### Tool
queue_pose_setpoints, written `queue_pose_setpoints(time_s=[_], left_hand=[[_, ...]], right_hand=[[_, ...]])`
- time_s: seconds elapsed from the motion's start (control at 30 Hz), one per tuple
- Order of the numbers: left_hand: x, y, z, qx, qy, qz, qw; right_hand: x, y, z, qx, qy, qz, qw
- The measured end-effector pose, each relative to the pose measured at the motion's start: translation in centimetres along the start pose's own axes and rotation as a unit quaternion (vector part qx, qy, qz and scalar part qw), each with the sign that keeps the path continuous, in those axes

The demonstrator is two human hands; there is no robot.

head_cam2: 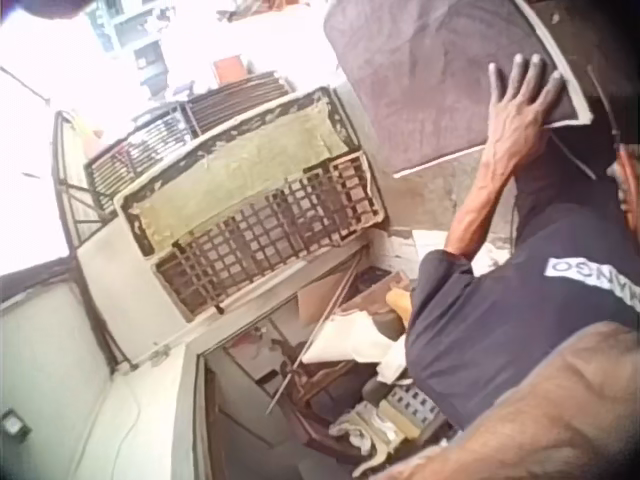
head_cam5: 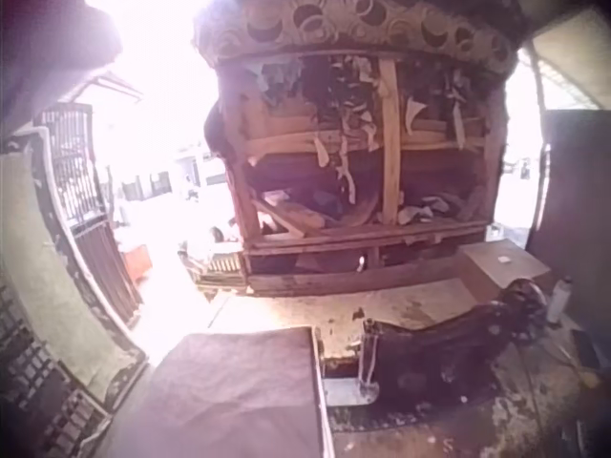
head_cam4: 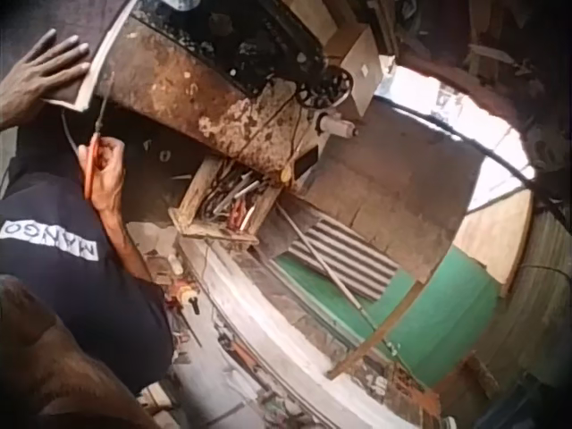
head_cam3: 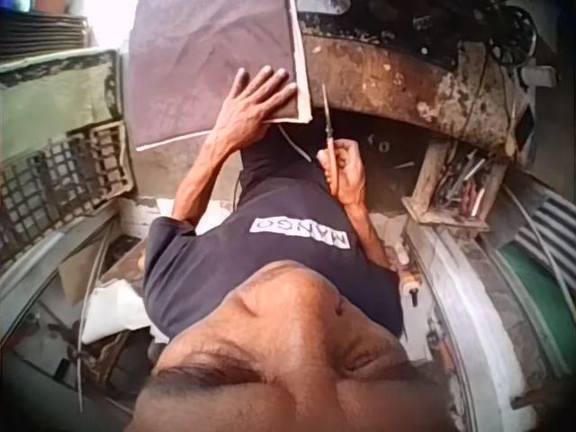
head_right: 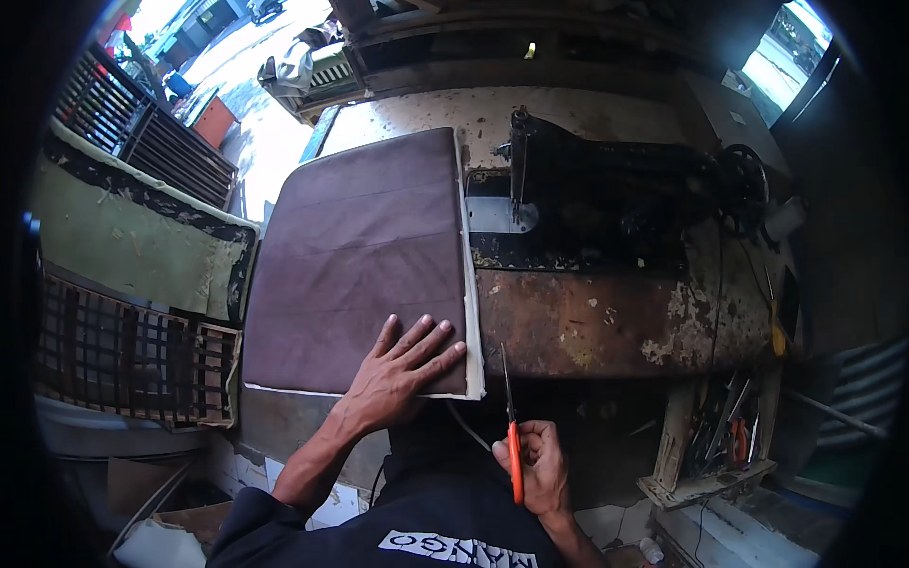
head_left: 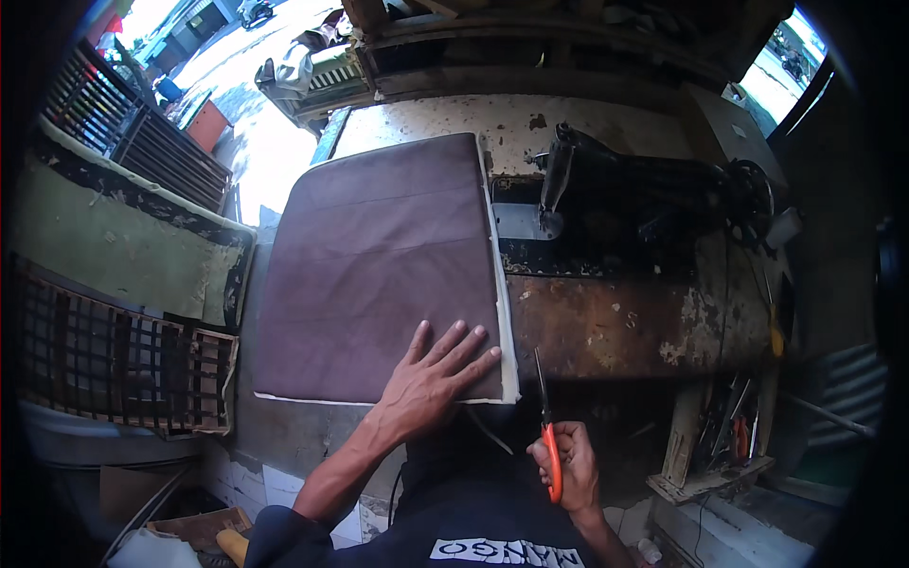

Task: The person aligns a brown fabric cover over a padded seat frame and sews the edges together using a sewing machine. They then trim the excess fabric from the perimeter using shears.

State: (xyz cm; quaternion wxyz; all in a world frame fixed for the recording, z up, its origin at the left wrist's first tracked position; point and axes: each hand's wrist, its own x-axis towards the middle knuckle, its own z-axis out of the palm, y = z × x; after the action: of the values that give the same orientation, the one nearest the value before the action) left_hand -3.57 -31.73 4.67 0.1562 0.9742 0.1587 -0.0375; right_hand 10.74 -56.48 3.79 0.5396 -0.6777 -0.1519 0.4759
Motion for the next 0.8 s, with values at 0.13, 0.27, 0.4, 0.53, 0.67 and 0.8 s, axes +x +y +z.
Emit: queue_pose_setpoints(time_s=[0.13, 0.27, 0.4, 0.53, 0.67, 0.8], left_hand=[[2.6, -0.3, -0.1, 0.000, 0.117, -0.028, 0.993], [3.3, -0.6, 0.2, -0.015, 0.104, -0.032, 0.994], [2.6, -0.9, 0.8, -0.039, 0.133, -0.008, 0.990], [1.9, -1.2, 1.4, -0.026, 0.147, 0.015, 0.989], [1.9, -1.2, 1.5, -0.025, 0.162, 0.013, 0.986], [2.0, -1.1, 1.7, -0.029, 0.172, 0.026, 0.984]], right_hand=[[-2.0, 1.9, 0.4, 0.038, -0.081, 0.063, 0.994], [-1.2, 1.0, 1.4, 0.014, -0.105, 0.054, 0.993], [0.8, 0.3, 2.7, -0.004, -0.077, 0.049, 0.996], [1.8, 0.4, 3.6, 0.013, -0.068, 0.059, 0.996], [1.7, -0.7, 4.2, 0.001, -0.064, 0.058, 0.996], [1.8, -0.7, 4.4, 0.020, -0.051, 0.049, 0.997]])
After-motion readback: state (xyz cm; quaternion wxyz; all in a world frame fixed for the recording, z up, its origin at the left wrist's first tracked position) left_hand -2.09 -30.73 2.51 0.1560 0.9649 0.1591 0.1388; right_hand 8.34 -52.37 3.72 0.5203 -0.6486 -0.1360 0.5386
